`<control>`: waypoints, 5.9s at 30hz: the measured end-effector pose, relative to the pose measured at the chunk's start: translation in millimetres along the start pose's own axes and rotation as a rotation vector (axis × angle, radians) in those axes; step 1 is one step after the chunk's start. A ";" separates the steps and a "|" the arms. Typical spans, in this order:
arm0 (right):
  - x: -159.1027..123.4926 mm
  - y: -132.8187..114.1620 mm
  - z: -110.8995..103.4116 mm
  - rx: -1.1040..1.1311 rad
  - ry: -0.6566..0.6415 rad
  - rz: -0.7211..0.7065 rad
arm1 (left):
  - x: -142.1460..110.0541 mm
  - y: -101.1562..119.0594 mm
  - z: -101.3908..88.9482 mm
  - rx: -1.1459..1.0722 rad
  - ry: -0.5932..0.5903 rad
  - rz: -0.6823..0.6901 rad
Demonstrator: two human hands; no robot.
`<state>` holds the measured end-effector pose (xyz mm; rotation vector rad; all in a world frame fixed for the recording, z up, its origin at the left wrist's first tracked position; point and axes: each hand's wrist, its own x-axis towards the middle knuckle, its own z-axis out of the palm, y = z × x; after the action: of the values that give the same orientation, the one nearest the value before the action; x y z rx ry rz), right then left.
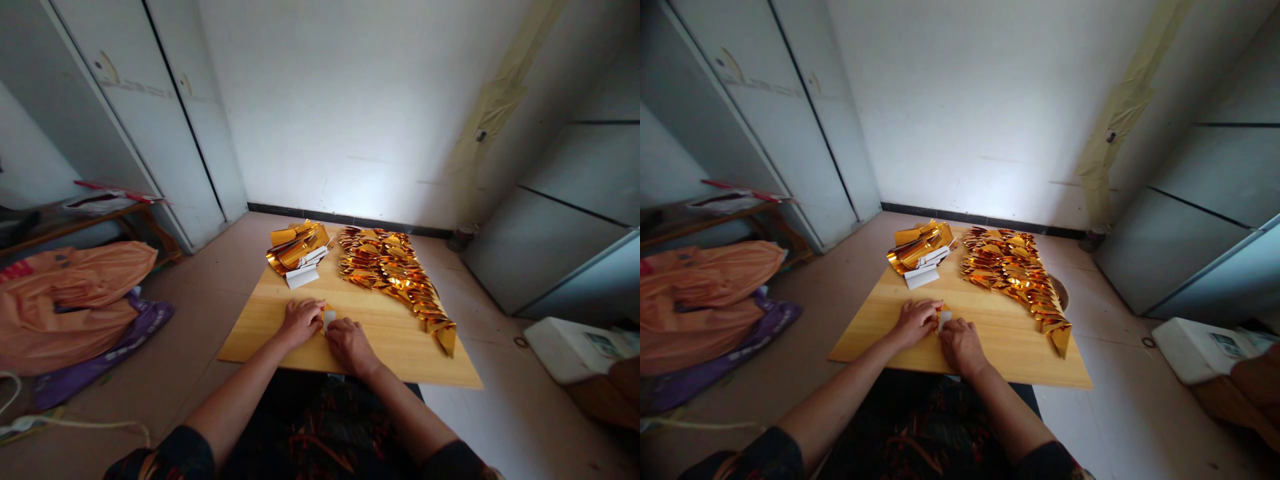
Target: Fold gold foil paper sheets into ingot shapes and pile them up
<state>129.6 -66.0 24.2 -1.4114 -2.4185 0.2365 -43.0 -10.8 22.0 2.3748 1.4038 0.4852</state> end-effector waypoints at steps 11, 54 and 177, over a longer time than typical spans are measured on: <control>9.1 36.7 17.0 0.199 0.079 -0.138 | 4.8 -15.6 -10.7 -0.023 -0.202 0.073; 49.5 18.3 -1.4 0.209 -0.180 0.111 | 5.6 -16.0 -20.2 -0.008 -0.322 0.096; 27.1 9.4 8.2 -0.177 0.152 0.588 | 23.3 1.4 16.9 -0.011 0.159 -0.125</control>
<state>122.0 -37.6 19.1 -2.1136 -1.8880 0.0456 -23.7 7.2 10.4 2.2650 1.6021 0.6583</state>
